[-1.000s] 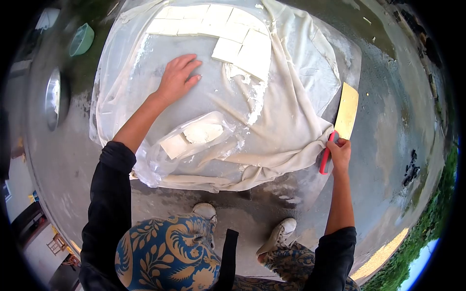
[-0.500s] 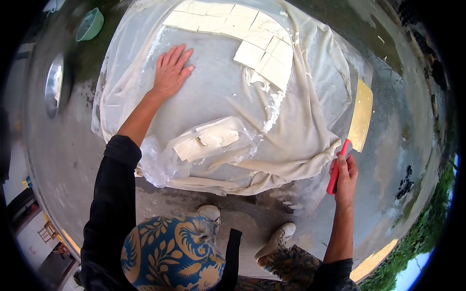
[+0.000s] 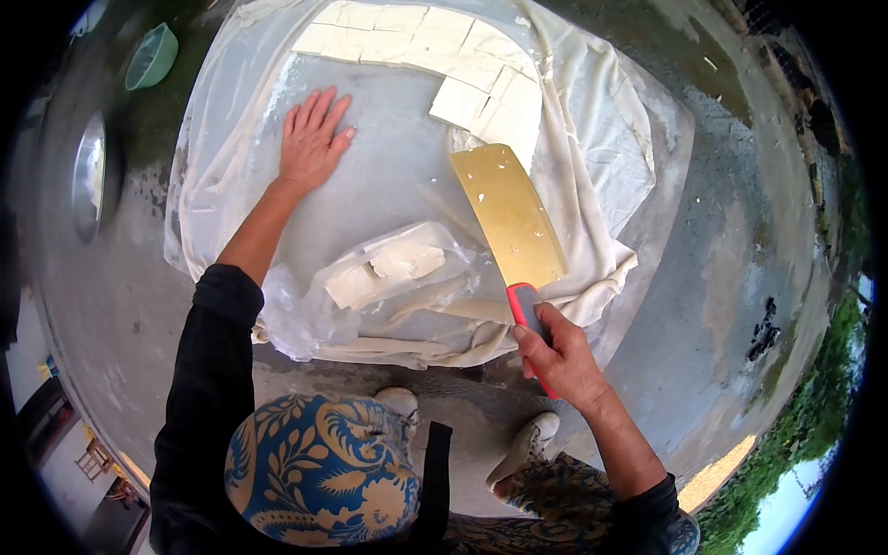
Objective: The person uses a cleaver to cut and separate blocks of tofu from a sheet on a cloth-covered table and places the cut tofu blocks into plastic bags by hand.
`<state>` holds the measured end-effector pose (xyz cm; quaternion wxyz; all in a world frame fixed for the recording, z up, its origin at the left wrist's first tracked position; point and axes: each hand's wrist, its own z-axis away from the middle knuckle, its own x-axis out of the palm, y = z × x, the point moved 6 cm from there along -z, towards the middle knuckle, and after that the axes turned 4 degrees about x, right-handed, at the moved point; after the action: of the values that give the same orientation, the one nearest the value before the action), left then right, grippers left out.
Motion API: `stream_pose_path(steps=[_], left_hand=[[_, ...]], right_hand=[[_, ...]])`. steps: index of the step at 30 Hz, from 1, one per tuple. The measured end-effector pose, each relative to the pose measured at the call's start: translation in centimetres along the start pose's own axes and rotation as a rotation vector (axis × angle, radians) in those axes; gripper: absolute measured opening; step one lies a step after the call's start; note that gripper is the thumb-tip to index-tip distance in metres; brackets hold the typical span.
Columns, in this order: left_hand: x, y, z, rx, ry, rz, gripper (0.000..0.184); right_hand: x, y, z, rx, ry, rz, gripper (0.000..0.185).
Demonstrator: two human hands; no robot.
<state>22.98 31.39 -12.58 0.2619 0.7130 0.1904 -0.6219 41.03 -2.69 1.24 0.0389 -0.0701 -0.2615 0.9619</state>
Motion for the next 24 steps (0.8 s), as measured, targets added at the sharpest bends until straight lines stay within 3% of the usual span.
stream_pose_path(steps=[6, 8, 11, 24], left_hand=[[-0.1, 0.1, 0.0, 0.011, 0.022, -0.002, 0.051], [-0.2, 0.2, 0.0, 0.015, 0.020, -0.016, 0.050], [-0.2, 0.1, 0.1, 0.002, 0.012, -0.013, 0.050], [-0.3, -0.1, 0.2, 0.006, 0.061, 0.038, 0.049]], right_hand=[[7.8, -5.2, 0.1, 0.005, -0.305, -0.494, 0.029], [10.6, -7.2, -1.0, 0.040, -0.397, -0.940, 0.027], [13.9, -9.5, -3.4, 0.036, -0.520, -1.049, 0.027], [21.7, -8.3, -10.1, 0.070, -0.161, -1.153, 0.022]])
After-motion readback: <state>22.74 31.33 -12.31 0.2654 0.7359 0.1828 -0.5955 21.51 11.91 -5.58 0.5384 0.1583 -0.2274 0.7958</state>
